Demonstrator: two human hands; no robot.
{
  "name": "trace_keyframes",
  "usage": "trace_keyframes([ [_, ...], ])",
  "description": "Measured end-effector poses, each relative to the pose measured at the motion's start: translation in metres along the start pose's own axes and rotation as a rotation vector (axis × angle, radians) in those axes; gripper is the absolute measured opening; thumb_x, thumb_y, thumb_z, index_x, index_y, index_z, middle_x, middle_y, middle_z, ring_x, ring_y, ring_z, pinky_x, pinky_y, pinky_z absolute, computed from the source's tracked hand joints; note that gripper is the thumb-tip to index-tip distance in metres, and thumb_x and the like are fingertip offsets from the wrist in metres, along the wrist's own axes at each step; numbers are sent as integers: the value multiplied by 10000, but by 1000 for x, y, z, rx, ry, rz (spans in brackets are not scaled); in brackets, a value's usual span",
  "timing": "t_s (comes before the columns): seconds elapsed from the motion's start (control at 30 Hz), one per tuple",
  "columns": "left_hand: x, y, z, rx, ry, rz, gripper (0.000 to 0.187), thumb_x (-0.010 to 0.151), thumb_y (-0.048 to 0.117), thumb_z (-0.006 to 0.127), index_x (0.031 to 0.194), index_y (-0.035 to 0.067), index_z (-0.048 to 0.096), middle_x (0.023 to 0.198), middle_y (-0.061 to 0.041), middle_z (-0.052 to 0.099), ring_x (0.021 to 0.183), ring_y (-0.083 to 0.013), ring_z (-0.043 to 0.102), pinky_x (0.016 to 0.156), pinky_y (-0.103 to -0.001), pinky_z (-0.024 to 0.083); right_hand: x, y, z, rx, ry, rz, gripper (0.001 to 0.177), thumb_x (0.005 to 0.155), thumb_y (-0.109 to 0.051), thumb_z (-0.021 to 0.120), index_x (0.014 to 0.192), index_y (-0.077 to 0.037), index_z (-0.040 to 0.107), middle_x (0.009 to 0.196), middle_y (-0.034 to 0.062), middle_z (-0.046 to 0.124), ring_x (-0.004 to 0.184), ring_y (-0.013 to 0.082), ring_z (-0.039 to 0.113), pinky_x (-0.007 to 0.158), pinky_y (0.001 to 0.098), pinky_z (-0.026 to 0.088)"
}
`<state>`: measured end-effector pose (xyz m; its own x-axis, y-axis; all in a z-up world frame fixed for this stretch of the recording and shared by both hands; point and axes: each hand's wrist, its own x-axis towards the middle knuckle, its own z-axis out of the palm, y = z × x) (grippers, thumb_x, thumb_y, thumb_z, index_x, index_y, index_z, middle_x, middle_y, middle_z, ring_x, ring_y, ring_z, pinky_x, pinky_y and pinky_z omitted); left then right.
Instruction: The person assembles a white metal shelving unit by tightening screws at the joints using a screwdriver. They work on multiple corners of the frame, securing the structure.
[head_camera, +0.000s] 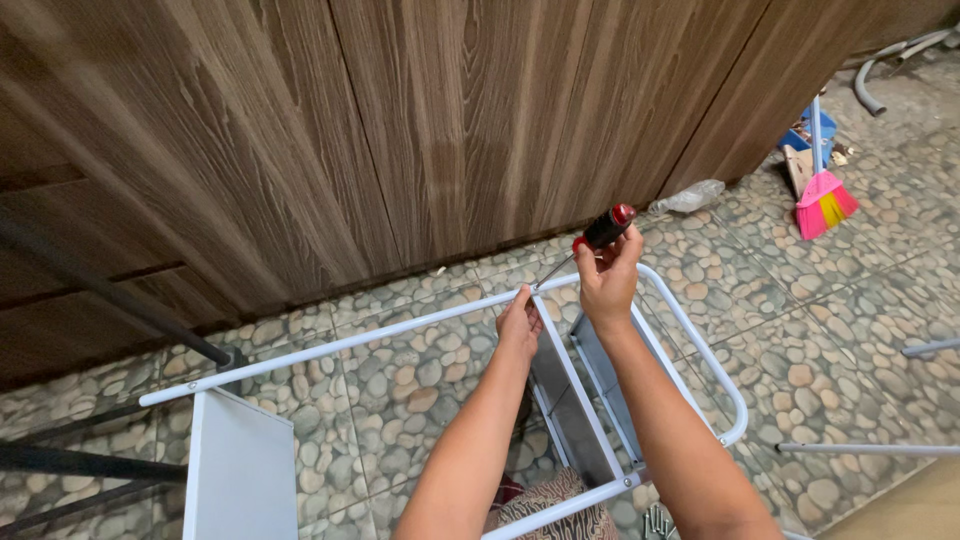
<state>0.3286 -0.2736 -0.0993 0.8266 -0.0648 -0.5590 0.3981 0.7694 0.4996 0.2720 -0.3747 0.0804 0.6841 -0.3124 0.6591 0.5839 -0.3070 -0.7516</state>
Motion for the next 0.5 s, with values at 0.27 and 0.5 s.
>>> trace_keyframes([
  [0.27,7,-2,-7,-23,-55,-94,261,858,380,811,982,179,699,909,56,701,851,-118,652,828,-330,488,2,-28,2,-86,-160,-98,767,976,-18,709,1602,-72,269,1185,102,634,1009,165,703,844,294,599],
  [0.5,10,-14,-5,-78,19,-102,287,840,410,824,977,181,720,948,56,704,845,-136,642,782,-343,492,8,-45,-1,-163,-167,-73,831,963,-30,729,1627,-118,237,1070,62,641,902,140,670,774,273,571],
])
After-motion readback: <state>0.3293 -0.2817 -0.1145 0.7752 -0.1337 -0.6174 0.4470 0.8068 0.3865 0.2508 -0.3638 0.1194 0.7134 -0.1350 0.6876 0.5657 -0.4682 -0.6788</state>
